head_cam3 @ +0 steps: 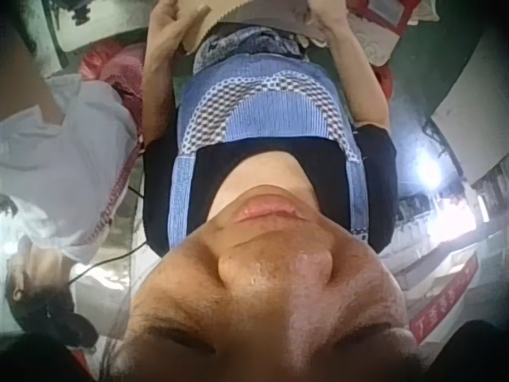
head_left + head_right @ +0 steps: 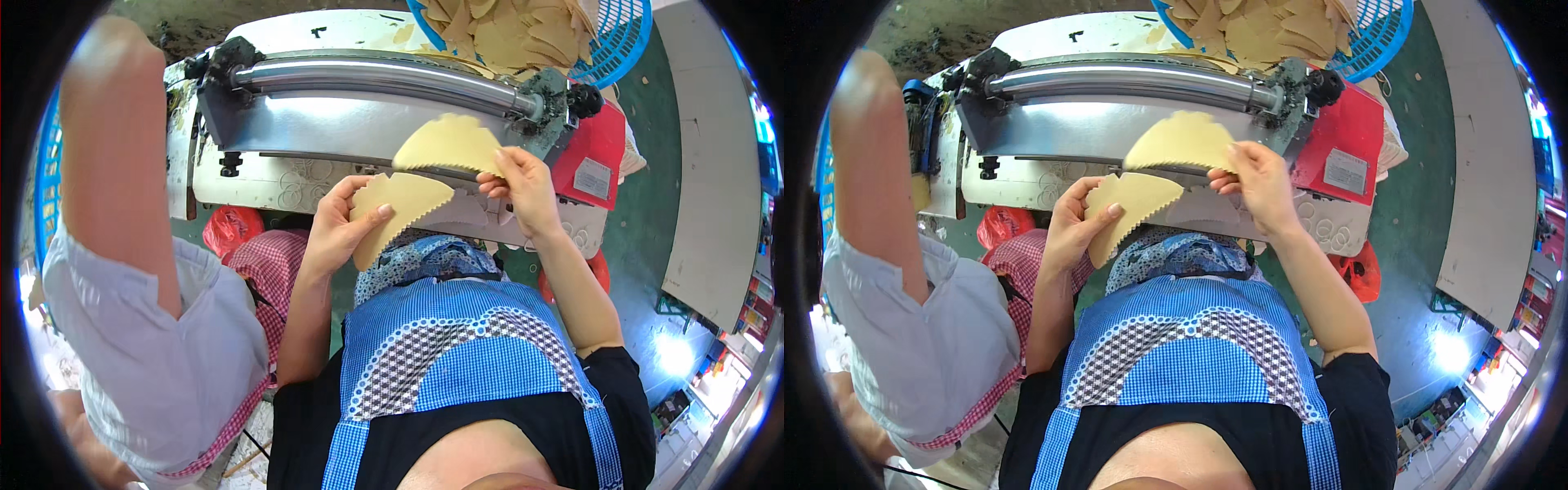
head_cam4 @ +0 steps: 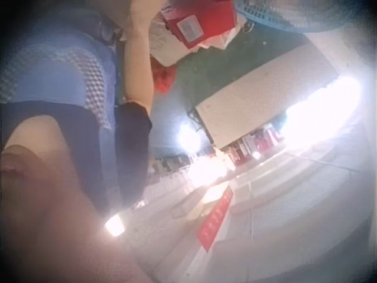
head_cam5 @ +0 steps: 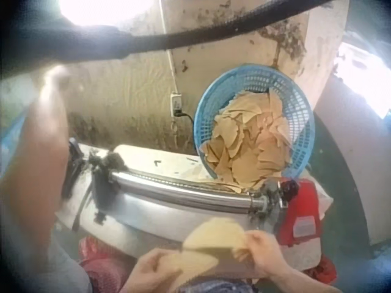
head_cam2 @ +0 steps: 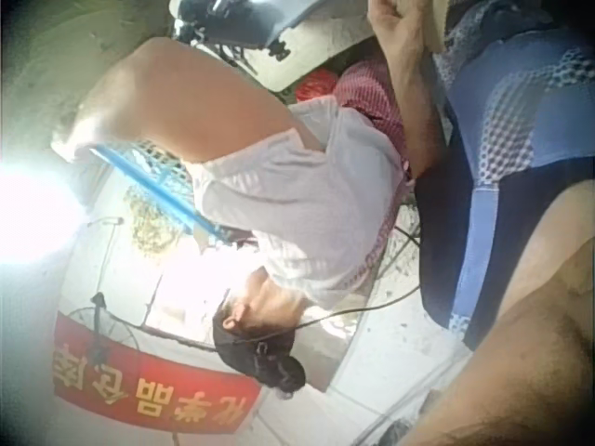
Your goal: Applying glue or adhesive to shoe upper components using a roller machine.
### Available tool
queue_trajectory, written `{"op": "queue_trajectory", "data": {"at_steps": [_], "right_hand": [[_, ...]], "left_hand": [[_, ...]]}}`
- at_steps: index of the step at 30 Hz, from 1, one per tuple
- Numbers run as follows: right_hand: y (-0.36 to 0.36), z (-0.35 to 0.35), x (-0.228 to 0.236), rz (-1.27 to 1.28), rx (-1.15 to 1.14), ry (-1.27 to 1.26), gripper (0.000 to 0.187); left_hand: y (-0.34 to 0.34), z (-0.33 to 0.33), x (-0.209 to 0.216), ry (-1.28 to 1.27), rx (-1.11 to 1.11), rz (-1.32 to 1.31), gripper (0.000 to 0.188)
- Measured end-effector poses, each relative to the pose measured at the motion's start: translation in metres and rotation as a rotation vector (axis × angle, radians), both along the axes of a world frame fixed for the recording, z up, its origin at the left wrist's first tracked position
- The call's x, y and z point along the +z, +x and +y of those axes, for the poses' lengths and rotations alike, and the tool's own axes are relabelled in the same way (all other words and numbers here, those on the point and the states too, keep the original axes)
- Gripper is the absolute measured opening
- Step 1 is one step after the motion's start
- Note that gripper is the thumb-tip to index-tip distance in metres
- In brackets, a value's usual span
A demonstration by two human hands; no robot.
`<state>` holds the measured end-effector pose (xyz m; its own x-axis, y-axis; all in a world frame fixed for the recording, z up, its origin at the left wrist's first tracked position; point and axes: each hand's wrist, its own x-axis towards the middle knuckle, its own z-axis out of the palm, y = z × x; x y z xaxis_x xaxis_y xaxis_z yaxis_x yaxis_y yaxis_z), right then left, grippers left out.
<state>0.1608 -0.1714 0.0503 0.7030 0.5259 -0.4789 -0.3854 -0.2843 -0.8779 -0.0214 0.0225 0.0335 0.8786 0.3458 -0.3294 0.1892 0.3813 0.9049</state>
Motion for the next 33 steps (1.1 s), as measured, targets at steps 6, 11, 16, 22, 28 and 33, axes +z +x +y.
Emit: {"op": "queue_trajectory", "data": {"at_steps": [6,11,16,22,28,33], "right_hand": [[0.002,0.027,-0.006,0.206,-0.097,0.233,0.023],[-0.038,0.027,0.018,-0.475,0.546,-0.101,0.019],[-0.035,0.021,0.008,-0.160,0.316,0.075,0.026],[-0.039,0.021,0.013,0.001,0.283,0.004,0.027],[-0.038,0.015,0.016,-0.762,0.450,-0.027,0.024],[-0.033,0.016,0.006,-0.285,0.251,0.047,0.023]], "left_hand": [[0.001,-0.010,0.003,0.040,0.032,-0.008,0.018],[0.007,-0.019,-0.002,0.145,0.003,-0.011,0.019],[0.014,-0.020,0.015,-0.151,-0.038,-0.029,0.022],[0.009,-0.021,-0.008,-0.127,-0.057,-0.028,0.023],[0.009,-0.023,-0.007,-0.104,-0.040,0.040,0.029],[-0.001,-0.014,0.007,-0.098,-0.158,-0.069,0.036]]}}
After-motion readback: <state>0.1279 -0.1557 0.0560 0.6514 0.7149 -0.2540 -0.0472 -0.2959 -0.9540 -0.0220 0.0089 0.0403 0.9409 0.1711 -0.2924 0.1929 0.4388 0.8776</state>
